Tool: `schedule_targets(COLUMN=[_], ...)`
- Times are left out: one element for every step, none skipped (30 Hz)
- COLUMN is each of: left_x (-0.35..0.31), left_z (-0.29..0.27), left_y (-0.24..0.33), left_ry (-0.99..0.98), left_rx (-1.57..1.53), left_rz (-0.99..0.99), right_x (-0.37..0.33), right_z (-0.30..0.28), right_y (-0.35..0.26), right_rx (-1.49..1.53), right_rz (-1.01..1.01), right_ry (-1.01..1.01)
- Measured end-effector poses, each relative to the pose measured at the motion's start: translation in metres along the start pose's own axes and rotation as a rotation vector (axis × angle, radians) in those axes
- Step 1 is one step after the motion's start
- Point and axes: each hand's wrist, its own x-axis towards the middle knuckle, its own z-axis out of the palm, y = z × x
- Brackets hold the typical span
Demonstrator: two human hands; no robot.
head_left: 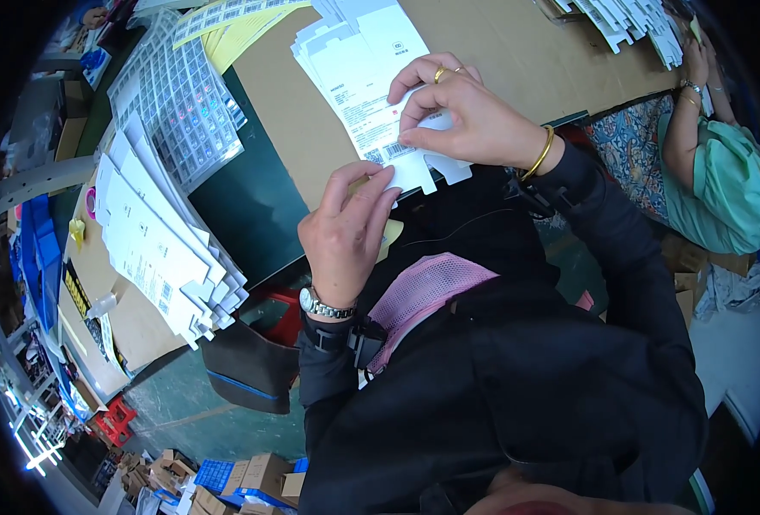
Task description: The person picks up a flat cardboard box and a yellow sheet of stickers, peels a barcode sticker from the sheet, and presses it onto the box. They then pick up a small holographic sticker from a grid and apply it to the same box before setting it aside.
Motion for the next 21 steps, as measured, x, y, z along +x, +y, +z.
schedule_targets(left_x=[0.0001, 0.0002, 0.0003, 0.0003, 0.0003, 0.0001, -0.0001, -0.0002, 0.0001, 0.0004, 0.0006, 0.0008, 0.0008, 0.0005, 0.0, -0.0003, -0.0006, -0.0009, -0.0008, -0.0008, -0.0007], left_z=[0.0, 0.0, -0.0001, -0.0002, -0.0002, 0.0, 0.0002, 0.0002, 0.0003, 0.0, -0.0003, -0.0004, -0.0002, 0.0, 0.0003, 0.0005, 0.0007, 0.0009, 0.001, 0.0011, 0.0011], left_y=[-0.0001, -0.0002, -0.0003, -0.0001, -0.0001, -0.0003, -0.0004, -0.0003, 0.0, 0.0003, 0.0005, 0.0007, 0.0006, 0.0, -0.0006, -0.0008, -0.0009, -0.0009, -0.0009, -0.0008, -0.0008], left_ry=[-0.001, -0.002, -0.003, -0.004, -0.004, -0.003, -0.002, -0.001, -0.001, 0.0, 0.001, 0.003, 0.002, 0.003, 0.004, 0.005, 0.004, 0.003, 0.002, 0.001, 0.0], left_rx=[0.0, 0.0, 0.001, 0.002, 0.002, 0.002, 0.002, 0.002, 0.001, 0.0, -0.002, -0.003, -0.004, -0.003, -0.001, 0.0, 0.0, -0.001, -0.002, -0.003, -0.004], left_rz=[0.0, -0.001, -0.002, -0.003, -0.002, -0.001, -0.001, 0.0, 0.001, 0.003, 0.006, 0.008, 0.009, 0.008, 0.007, 0.006, 0.007, 0.003, -0.001, -0.006, -0.005], right_x=[-0.0001, -0.0001, 0.0, 0.0001, 0.0003, 0.0003, 0.0003, 0.0003, 0.0002, 0.0001, 0.0, 0.0, -0.0001, -0.0001, -0.0001, -0.0002, -0.0003, -0.0003, -0.0002, 0.0, 0.0002], right_z=[0.0, 0.0, -0.0001, -0.0006, -0.0011, -0.0014, -0.0013, -0.0011, -0.001, -0.0009, -0.0006, -0.0001, 0.0004, 0.0009, 0.0013, 0.0016, 0.0019, 0.0021, 0.0018, 0.0015, 0.0012], right_y=[0.0, 0.0, 0.0, -0.0002, -0.0005, -0.0006, -0.0006, -0.0004, 0.0, 0.0003, 0.0006, 0.0008, 0.0011, 0.0013, 0.0016, 0.0019, 0.0023, 0.0024, 0.0024, 0.0023, 0.0021], right_rx=[0.001, 0.001, 0.001, 0.001, 0.002, 0.002, 0.001, 0.002, 0.004, 0.005, 0.004, 0.002, 0.001, 0.0, -0.001, -0.002, -0.004, -0.005, -0.005, -0.001, 0.004], right_rz=[-0.002, -0.004, -0.004, -0.002, 0.0, 0.001, 0.002, 0.0, -0.001, -0.002, -0.001, 0.0, 0.002, 0.003, 0.004, 0.003, 0.001, 0.0, 0.001, 0.003, 0.006], right_ry=[0.002, 0.005, 0.005, 0.0, -0.005, -0.01, -0.009, -0.007, -0.005, -0.004, -0.003, -0.002, -0.001, 0.001, 0.002, 0.002, 0.002, 0.002, 0.003, 0.0, -0.004])
